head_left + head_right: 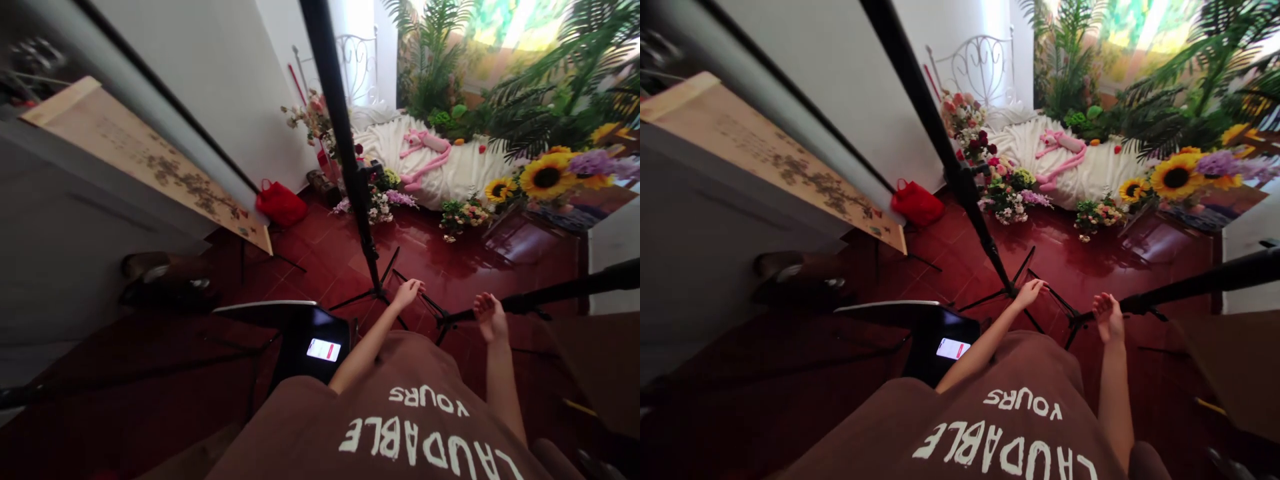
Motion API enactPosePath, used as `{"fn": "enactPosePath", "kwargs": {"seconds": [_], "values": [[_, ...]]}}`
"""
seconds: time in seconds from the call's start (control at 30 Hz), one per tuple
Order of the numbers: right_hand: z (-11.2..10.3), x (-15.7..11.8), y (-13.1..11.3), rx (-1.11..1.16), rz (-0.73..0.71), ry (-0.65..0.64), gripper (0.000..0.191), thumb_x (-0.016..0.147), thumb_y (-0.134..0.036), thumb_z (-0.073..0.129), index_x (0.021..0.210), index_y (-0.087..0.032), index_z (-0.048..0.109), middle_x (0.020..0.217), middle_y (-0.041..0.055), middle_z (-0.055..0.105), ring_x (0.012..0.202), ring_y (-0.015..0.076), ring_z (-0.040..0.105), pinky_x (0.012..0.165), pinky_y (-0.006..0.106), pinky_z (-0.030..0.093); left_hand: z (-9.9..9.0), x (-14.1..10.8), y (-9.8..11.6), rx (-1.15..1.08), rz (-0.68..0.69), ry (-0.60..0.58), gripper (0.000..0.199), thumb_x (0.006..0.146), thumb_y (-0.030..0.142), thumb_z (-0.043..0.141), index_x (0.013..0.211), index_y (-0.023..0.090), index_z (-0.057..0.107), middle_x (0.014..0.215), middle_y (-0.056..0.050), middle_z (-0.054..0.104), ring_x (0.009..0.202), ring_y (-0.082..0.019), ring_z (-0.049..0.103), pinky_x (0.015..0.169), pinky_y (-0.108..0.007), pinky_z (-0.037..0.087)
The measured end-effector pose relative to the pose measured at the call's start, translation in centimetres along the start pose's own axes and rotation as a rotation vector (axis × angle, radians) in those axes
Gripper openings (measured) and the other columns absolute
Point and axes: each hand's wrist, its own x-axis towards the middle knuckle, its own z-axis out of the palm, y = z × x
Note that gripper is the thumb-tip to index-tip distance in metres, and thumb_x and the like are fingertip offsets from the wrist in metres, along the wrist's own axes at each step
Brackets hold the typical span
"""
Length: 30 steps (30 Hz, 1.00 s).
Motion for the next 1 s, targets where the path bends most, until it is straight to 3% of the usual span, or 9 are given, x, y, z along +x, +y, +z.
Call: {"fn": "enactPosePath", "kwargs": {"seconds": [0.17,0.27,0.37,0.47,0.53,0.63,0.7,0.83,1.0], "values": [[-4.7,-0.5,-1.0,-0.210,-0.207,0.175,0.018,0.071,-0.034,0.067,0.078,-0.017,0.068,0.070,0.0022,0.073,0.055,0.0112,0.066,0.049,0.019,0.051,6.6,1.5,6.1,0.062,0.176,-0.273,0.030,0.093,0.034,0.043,0.094,0.012,0.063,0.083,-0.008,0.072,0.071,-0.012,0.067,0.076,-0.029,0.053],[-6.2,-0.7,-1.8,-0.281,-0.376,0.292,0.032,0.070,-0.047,0.068,0.080,-0.017,0.065,0.067,0.0030,0.072,0.051,0.0135,0.065,0.046,0.023,0.051,10.9,1.1,9.7,0.086,0.317,-0.398,0.035,0.094,0.040,0.041,0.099,0.013,0.062,0.089,-0.008,0.071,0.080,-0.013,0.067,0.082,-0.030,0.052],[-7.6,-0.8,-3.6,-0.270,-0.538,0.445,0.047,0.077,-0.063,0.054,0.086,-0.018,0.061,0.067,0.0029,0.071,0.049,0.0140,0.063,0.045,0.024,0.050,15.0,-0.2,12.6,0.061,0.478,-0.500,0.037,0.094,0.044,0.042,0.110,0.015,0.059,0.106,-0.010,0.068,0.099,-0.015,0.065,0.092,-0.032,0.048],[-8.7,-0.9,-6.0,-0.372,-0.523,0.408,0.052,0.080,-0.067,0.049,0.091,-0.018,0.062,0.070,0.0050,0.072,0.051,0.0158,0.064,0.047,0.026,0.050,18.6,-1.6,13.9,0.033,0.577,-0.638,0.041,0.093,0.045,0.045,0.123,0.017,0.052,0.119,-0.012,0.062,0.106,-0.017,0.062,0.094,-0.031,0.046],[-9.2,-1.1,-7.4,-0.472,-0.429,0.370,0.049,0.080,-0.066,0.055,0.082,-0.018,0.064,0.065,0.0060,0.071,0.050,0.0172,0.063,0.047,0.028,0.050,20.5,-2.1,13.9,0.038,0.561,-0.694,0.045,0.094,0.047,0.043,0.125,0.016,0.049,0.108,-0.010,0.064,0.091,-0.015,0.063,0.084,-0.028,0.048],[-9.6,-1.3,-8.7,-0.528,-0.263,0.359,0.049,0.079,-0.064,0.059,0.066,-0.018,0.062,0.053,0.0067,0.066,0.044,0.0170,0.060,0.043,0.027,0.048,22.5,-2.1,12.9,0.051,0.497,-0.683,0.045,0.094,0.052,0.038,0.113,0.015,0.053,0.083,-0.003,0.061,0.067,-0.010,0.056,0.067,-0.024,0.047],[-9.6,-1.4,-9.1,-0.506,-0.210,0.325,0.047,0.077,-0.063,0.062,0.063,-0.018,0.062,0.050,0.0064,0.064,0.039,0.0153,0.057,0.037,0.025,0.043,23.2,-1.8,12.3,0.032,0.487,-0.649,0.043,0.093,0.054,0.038,0.101,0.015,0.055,0.075,0.000,0.057,0.061,-0.009,0.052,0.062,-0.022,0.044],[-9.0,-1.7,-9.4,-0.471,-0.199,0.255,0.041,0.072,-0.056,0.072,0.062,-0.017,0.063,0.047,0.0042,0.062,0.034,0.0100,0.047,0.032,0.022,0.033,23.7,-1.4,11.5,-0.013,0.488,-0.625,0.042,0.091,0.057,0.040,0.091,0.017,0.054,0.071,0.001,0.055,0.059,-0.009,0.050,0.058,-0.021,0.042],[-8.1,-2.4,-9.5,-0.382,-0.175,0.153,0.042,0.068,-0.057,0.073,0.061,-0.017,0.061,0.047,-0.0033,0.051,0.037,0.0058,0.041,0.035,0.018,0.032,24.1,-1.6,11.4,-0.044,0.500,-0.611,0.045,0.090,0.061,0.038,0.090,0.017,0.051,0.072,0.001,0.054,0.059,-0.008,0.049,0.057,-0.020,0.042]]}}
